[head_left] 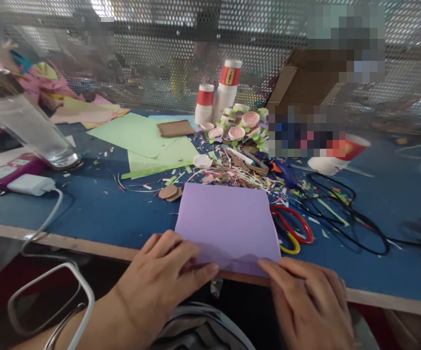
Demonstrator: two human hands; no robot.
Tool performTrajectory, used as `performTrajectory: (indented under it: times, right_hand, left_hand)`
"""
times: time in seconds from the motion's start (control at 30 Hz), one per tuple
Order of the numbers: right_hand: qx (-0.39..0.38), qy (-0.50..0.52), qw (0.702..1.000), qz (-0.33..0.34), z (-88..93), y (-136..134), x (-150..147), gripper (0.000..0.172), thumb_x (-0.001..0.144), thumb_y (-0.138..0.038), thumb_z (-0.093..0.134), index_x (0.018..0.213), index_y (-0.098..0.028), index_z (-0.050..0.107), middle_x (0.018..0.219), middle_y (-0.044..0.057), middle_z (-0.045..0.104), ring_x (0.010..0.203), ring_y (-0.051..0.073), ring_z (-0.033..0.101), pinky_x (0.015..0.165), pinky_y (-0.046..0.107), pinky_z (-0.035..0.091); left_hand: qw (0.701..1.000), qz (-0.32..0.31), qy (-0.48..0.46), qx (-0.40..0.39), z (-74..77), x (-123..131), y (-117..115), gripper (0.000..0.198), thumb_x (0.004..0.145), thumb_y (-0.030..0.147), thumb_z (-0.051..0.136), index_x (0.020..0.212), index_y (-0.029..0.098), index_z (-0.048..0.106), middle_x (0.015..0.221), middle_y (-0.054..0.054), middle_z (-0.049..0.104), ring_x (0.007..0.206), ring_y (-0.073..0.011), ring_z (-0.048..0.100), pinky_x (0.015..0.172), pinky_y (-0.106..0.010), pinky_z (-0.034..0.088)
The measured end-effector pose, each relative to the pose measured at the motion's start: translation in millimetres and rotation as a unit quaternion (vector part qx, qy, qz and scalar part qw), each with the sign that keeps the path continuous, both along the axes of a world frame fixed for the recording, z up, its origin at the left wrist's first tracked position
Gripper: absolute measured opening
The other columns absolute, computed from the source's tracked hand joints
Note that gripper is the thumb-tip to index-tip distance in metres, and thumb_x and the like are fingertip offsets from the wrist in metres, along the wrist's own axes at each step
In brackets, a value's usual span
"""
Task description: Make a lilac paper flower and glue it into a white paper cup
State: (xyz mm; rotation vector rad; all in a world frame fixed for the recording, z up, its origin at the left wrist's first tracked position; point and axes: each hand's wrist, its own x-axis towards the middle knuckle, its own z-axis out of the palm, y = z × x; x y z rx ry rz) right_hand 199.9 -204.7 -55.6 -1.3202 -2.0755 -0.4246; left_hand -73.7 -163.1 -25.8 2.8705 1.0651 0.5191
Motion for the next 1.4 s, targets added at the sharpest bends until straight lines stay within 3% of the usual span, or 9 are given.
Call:
performTrajectory:
  times: [0.17,0.3,0.5,0.83,1.03,1.27,1.4]
  right_hand:
    - [-0.034,-0.011,0.998,0.061,-2.6,-6.2,-12.4,0.038,0.095,0.000,0.056,0.126,-0.019,0.068,0.106,0.010,0.065,0.100,0.021,0.058,0.089,0.039,0.042]
    - [-0.045,-0.008,0.996,0.072,-2.4,-7.8,-23.6,0.036,0.096,-0.007,0.059,0.130,-0.018,0.067,0.108,0.010,0.068,0.102,0.021,0.058,0.091,0.037,0.044]
    - [-0.029,-0.022,0.998,0.059,-3.7,-6.6,-29.2,0.042,0.089,-0.008,0.069,0.129,-0.019,0.067,0.105,0.009,0.071,0.100,0.022,0.059,0.091,0.037,0.047]
    - [-0.015,-0.010,0.998,0.063,-7.9,-5.0,-24.4,0.045,0.084,-0.008,0.075,0.127,-0.019,0.068,0.105,0.008,0.070,0.099,0.021,0.058,0.089,0.036,0.050]
    - [0.006,-0.007,0.998,0.065,-10.3,-5.6,-15.0,0.037,0.087,-0.009,0.073,0.123,-0.013,0.068,0.108,0.010,0.065,0.101,0.022,0.059,0.090,0.038,0.049]
    - [0.031,-0.007,0.998,0.051,-16.9,-5.1,-3.8,0.032,0.086,-0.012,0.074,0.117,-0.016,0.071,0.106,0.009,0.068,0.097,0.024,0.062,0.092,0.041,0.050]
    - [0.039,-0.001,0.998,0.045,-21.3,-8.2,1.8,0.042,0.082,-0.011,0.077,0.123,-0.016,0.070,0.106,0.009,0.070,0.096,0.024,0.064,0.093,0.043,0.051]
  left_hand:
    - [1.000,-0.018,0.017,0.017,-0.9,11.2,-15.6,0.038,0.098,0.015,0.045,0.134,0.013,0.055,0.110,-0.005,0.068,0.092,-0.0211,0.050,0.079,-0.035,0.045]
    - [0.999,-0.011,-0.006,0.030,-7.8,17.1,-21.8,0.040,0.099,0.018,0.045,0.137,0.009,0.053,0.109,-0.007,0.066,0.094,-0.0211,0.052,0.083,-0.034,0.049]
    - [1.000,-0.005,-0.018,0.003,-17.0,15.5,-21.7,0.053,0.098,0.018,0.048,0.150,0.015,0.043,0.111,-0.009,0.062,0.098,-0.0231,0.053,0.084,-0.038,0.049]
    - [0.999,-0.030,-0.032,-0.018,-13.7,7.8,-18.3,0.060,0.092,0.009,0.050,0.151,0.014,0.041,0.113,-0.010,0.060,0.099,-0.0218,0.052,0.090,-0.035,0.048]
    - [0.999,-0.020,-0.036,-0.027,-16.7,6.7,-17.0,0.059,0.094,0.010,0.052,0.151,0.022,0.044,0.111,-0.008,0.056,0.097,-0.0207,0.049,0.086,-0.035,0.046]
    - [0.998,0.051,0.033,0.005,-18.8,25.5,-15.3,0.069,0.093,0.031,0.063,0.155,0.045,0.034,0.099,-0.004,0.053,0.086,-0.0221,0.044,0.076,-0.039,0.039]
    - [0.998,0.045,0.043,-0.002,-16.7,25.6,-14.5,0.070,0.093,0.034,0.063,0.156,0.045,0.031,0.100,-0.004,0.053,0.086,-0.0216,0.044,0.077,-0.040,0.038]
